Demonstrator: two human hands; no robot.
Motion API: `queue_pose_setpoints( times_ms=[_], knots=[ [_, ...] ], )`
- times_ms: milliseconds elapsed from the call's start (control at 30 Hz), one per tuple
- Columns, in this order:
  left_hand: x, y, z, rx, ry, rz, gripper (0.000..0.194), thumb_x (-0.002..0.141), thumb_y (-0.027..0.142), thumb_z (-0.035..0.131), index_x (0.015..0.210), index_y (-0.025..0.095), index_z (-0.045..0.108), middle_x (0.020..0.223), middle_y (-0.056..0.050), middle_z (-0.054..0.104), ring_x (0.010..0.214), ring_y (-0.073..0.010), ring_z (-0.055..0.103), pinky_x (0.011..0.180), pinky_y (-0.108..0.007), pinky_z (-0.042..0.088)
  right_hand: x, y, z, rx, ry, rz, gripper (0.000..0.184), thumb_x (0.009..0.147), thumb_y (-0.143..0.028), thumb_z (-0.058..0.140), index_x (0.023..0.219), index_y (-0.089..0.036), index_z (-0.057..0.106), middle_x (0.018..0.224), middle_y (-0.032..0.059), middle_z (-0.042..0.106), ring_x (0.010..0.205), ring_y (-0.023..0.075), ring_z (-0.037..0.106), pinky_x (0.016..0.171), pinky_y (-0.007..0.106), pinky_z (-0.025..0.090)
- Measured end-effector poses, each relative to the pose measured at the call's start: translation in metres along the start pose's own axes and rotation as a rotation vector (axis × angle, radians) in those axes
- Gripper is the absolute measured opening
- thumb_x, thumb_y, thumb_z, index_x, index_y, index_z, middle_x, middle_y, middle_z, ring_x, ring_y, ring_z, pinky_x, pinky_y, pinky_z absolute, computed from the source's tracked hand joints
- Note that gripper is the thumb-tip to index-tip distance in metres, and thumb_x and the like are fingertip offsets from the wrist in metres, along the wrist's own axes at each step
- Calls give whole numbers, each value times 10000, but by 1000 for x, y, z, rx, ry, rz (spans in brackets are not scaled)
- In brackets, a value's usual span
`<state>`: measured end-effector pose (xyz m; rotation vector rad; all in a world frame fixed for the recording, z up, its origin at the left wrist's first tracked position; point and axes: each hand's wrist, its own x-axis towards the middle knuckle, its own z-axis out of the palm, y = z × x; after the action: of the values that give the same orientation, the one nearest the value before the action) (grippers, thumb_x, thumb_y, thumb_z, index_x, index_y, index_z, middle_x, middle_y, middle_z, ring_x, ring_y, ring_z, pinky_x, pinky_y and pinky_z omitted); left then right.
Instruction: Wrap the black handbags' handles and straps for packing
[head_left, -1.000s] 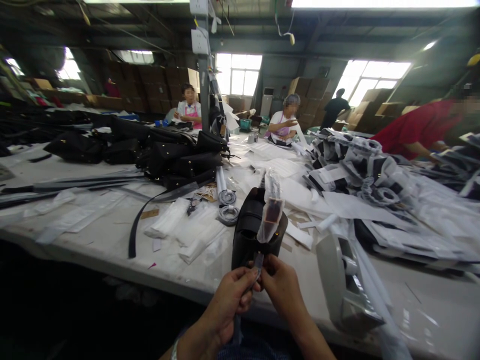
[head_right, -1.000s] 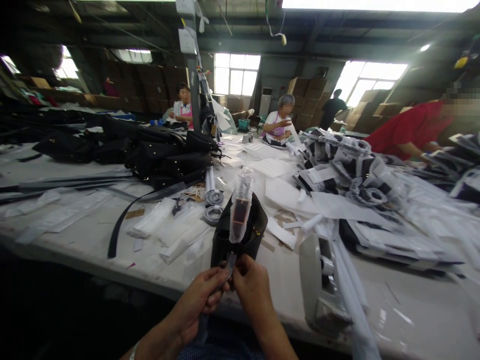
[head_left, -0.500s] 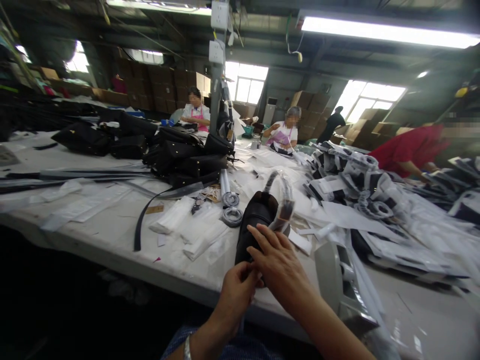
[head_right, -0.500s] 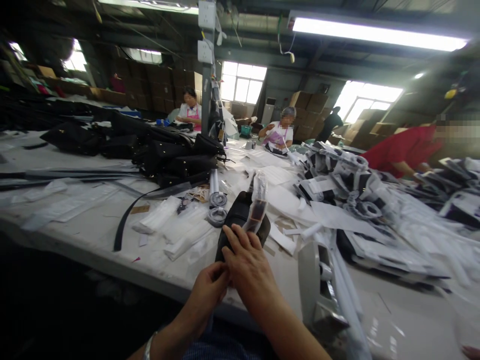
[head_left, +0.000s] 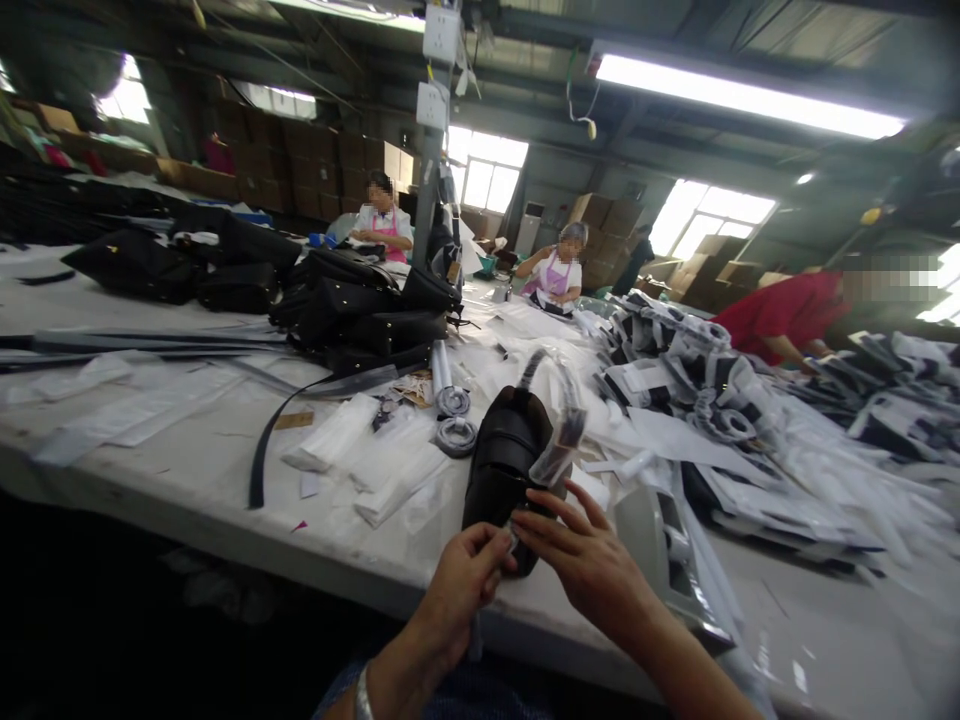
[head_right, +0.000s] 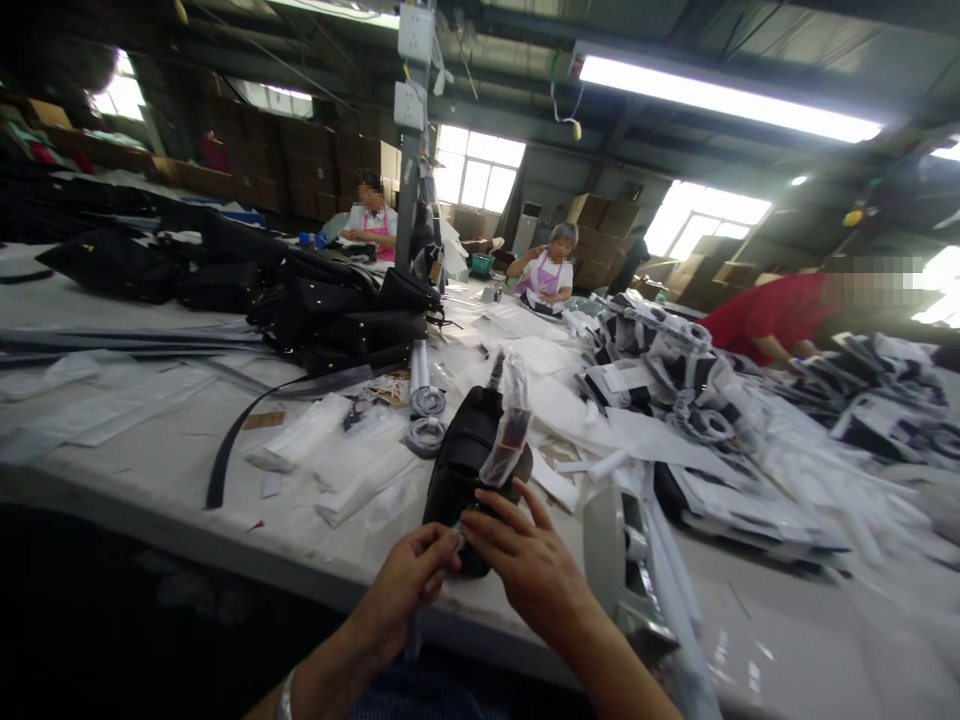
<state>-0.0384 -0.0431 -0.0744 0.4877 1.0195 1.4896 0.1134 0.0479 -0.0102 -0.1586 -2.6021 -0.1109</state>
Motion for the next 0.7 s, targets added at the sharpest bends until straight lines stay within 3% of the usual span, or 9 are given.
queue_pose_setpoints(
  times_ms=[67, 133, 233, 300, 367, 500, 600, 700],
  knots=[
    [1, -3, 1, 34, -9, 11, 392, 776, 509, 700, 774, 134, 589, 673, 10, 592, 414, -13, 259, 413, -185, 133, -6, -7, -9, 72, 37, 82, 238, 893, -111, 564, 988, -259, 724, 1079, 13, 754, 1116, 227, 644, 1096, 453, 379],
    [1, -6, 4, 68, 8, 37, 396, 799, 523, 674, 775, 136, 593, 670, 11, 594, 409, -17, 259, 401, -184, 142, -4, -8, -20, 148, 190, 333, 151, 897, -204, 593, 906, -256, 735, 1057, 43, 753, 1038, 237, 677, 1018, 426, 470],
    [2, -9, 6, 121, 38, 58, 408, 793, 544, 672, 770, 142, 608, 662, 8, 608, 401, -28, 308, 390, -182, 190, 16, 11, -34, 293, 432, 773, 297, 951, -338, 523, 1181, -227, 673, 1172, 86, 712, 1089, 254, 661, 965, 412, 514],
    [2, -8, 5, 178, 40, 68, 411, 789, 549, 675, 783, 140, 638, 674, -8, 633, 436, -51, 406, 412, -179, 272, 34, 41, -41, 430, 409, 858, 430, 987, -399, 433, 1339, -188, 560, 1191, 102, 705, 1065, 239, 677, 926, 388, 538],
    [4, -7, 1, 257, 34, 81, 419, 790, 556, 671, 808, 138, 672, 696, -30, 666, 523, -90, 521, 473, -187, 367, 47, 79, -44, 215, 215, 905, 451, 1029, -378, 294, 1332, -176, 559, 1224, 84, 689, 1086, 185, 663, 937, 317, 520],
    [8, -9, -13, 363, 16, 99, 503, 756, 599, 681, 964, 142, 715, 823, -76, 741, 744, -187, 665, 685, -255, 507, 39, 145, -29, 84, -135, 1037, 214, 952, -305, 557, 1042, -174, 701, 1042, 65, 735, 1002, 198, 677, 933, 351, 508],
    [12, -12, -25, 415, 28, 114, 582, 733, 621, 687, 1078, 153, 714, 960, -99, 759, 936, -259, 687, 857, -317, 520, 16, 166, 2, 43, -408, 1136, 214, 929, -323, 618, 1064, -161, 656, 1100, 63, 677, 966, 204, 660, 865, 404, 543],
    [12, -12, -33, 473, 57, 116, 572, 696, 629, 710, 1039, 173, 744, 1040, -97, 756, 1049, -296, 664, 925, -324, 510, -5, 170, 37, -5, -584, 1212, 272, 936, -321, 608, 1160, -167, 611, 1187, 80, 628, 1012, 218, 636, 864, 418, 545]
  ],
)
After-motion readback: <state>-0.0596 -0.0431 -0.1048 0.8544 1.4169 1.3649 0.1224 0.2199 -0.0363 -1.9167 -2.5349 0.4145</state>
